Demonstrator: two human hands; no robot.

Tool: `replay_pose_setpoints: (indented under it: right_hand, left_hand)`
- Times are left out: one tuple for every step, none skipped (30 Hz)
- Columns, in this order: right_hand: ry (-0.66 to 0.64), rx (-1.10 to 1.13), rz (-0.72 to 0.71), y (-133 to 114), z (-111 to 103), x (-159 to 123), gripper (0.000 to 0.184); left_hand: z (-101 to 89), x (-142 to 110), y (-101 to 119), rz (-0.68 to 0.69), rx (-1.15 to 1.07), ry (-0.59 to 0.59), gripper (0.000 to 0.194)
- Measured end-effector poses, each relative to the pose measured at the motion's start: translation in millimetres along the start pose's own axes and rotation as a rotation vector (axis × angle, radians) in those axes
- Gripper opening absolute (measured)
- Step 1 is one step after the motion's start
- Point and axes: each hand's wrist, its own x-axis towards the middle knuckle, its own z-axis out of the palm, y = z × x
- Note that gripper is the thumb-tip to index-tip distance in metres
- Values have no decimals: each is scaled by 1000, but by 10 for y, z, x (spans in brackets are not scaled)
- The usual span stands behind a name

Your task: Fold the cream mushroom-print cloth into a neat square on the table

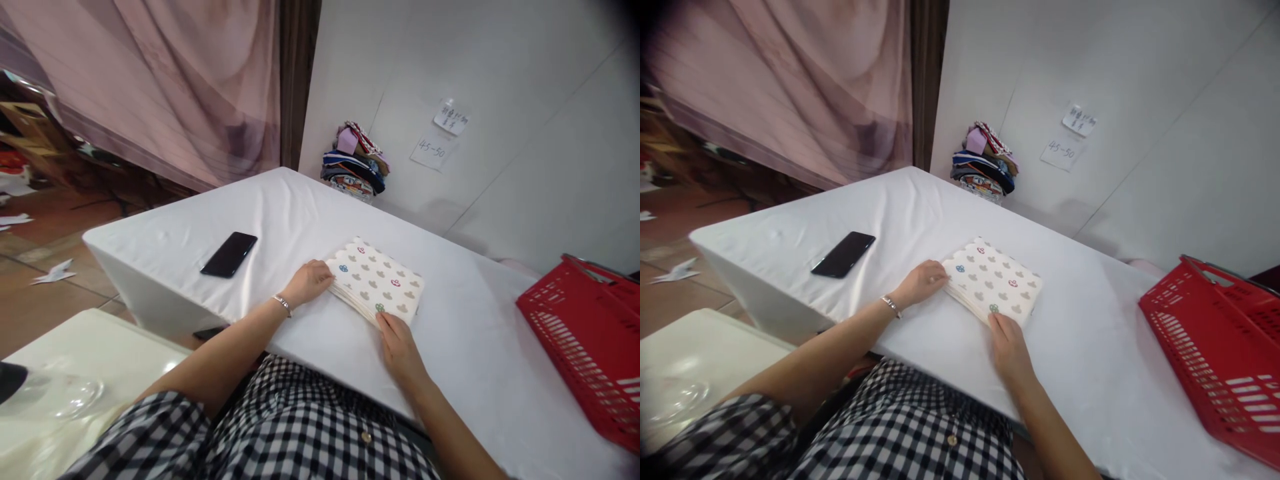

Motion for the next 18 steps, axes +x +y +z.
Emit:
replay_pose_setpoints:
  right_hand:
    - [0,15,10,-7,-2,4,46]
    - [-5,34,24,-13,-7,10,45]
    - [-13,55,44,-19,-15,18,43]
    - [-21,79,71,-23,-27,32,41]
    - [-29,104,104,-25,-43,53,39]
    - [-36,129,140,-24,-62,82,36]
    - [-42,156,177,-21,-84,120,34]
    - [-51,181,215,-15,-108,168,32]
    - [-67,203,251,-7,-133,223,30]
    - [-88,217,285,2,-156,285,29]
    - [-116,223,314,11,-177,349,28]
    - [-148,219,334,18,-194,412,28]
    - [-183,207,343,24,-207,472,28]
    - [-215,189,344,28,-215,525,28]
    - [-244,171,338,30,-219,570,28]
    - [-268,155,330,30,-218,606,28]
    - [-286,143,323,30,-213,631,28]
    - [-298,135,319,29,-206,648,29]
  left_hand:
    - [-2,17,14,-18,3,-3,14]
    - [-4,33,31,-29,17,-9,14]
    - [-7,46,50,-31,44,-14,13]
    - [-11,56,73,-20,79,-19,14]
    - [-13,64,98,3,119,-27,15]
    - [-15,70,125,36,157,-39,17]
    - [-14,76,154,75,188,-57,18]
    - [-10,82,184,115,210,-77,18]
    - [-3,90,213,151,223,-99,18]
    - [7,101,239,183,227,-121,19]
    - [19,114,263,210,227,-142,20]
    - [32,130,281,235,225,-164,20]
    - [43,149,293,257,222,-186,20]
    - [53,169,299,276,220,-210,20]
    - [60,190,299,294,217,-235,20]
    - [64,211,294,313,214,-259,19]
    - [66,231,285,330,210,-281,18]
    - [66,250,274,344,206,-300,18]
